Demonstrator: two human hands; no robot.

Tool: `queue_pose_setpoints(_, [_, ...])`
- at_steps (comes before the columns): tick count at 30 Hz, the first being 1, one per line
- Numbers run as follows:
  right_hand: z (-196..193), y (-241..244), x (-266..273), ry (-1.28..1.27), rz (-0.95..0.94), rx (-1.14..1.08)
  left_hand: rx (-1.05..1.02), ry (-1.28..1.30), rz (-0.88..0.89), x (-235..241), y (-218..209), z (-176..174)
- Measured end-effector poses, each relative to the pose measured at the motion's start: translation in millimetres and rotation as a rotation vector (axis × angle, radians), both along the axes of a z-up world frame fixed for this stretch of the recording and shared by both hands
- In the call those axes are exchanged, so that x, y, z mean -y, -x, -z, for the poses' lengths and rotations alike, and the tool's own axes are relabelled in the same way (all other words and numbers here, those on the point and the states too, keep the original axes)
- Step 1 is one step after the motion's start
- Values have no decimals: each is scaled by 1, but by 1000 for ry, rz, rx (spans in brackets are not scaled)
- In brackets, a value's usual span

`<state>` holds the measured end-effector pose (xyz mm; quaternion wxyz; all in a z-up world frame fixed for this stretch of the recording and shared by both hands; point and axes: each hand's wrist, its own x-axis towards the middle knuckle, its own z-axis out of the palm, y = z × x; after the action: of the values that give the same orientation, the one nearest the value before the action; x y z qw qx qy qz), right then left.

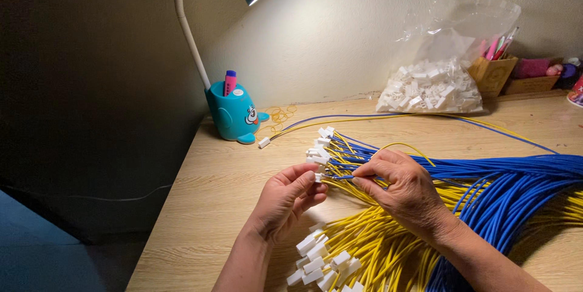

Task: The person inserts yellow and blue cables into white plastic connectors one at a time. They hold the connector in the left hand and push the cable end into the slot with the right hand, repeating this process for many cables.

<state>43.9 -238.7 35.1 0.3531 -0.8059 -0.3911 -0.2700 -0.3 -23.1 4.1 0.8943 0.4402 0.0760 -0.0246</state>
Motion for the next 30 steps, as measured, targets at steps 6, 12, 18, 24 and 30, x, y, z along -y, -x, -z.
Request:
queue_pose_setpoints(6, [-3, 6, 0, 32, 36, 29, 117, -122, -32, -2, -8, 8])
queue_pose_setpoints(12, [-5, 5, 2, 66, 16, 39, 110, -142, -29, 4, -5, 6])
queue_pose_setpoints(18, [-6, 8, 1, 29, 5, 11, 150, -141, 4, 15, -3, 4])
queue_pose_setpoints(24, [-3, 9, -2, 2, 23, 44, 107, -93, -13, 20, 0, 0])
queue_pose_setpoints(30, [-5, 15, -4, -23, 28, 75, 126, -79, 15, 21, 1, 1])
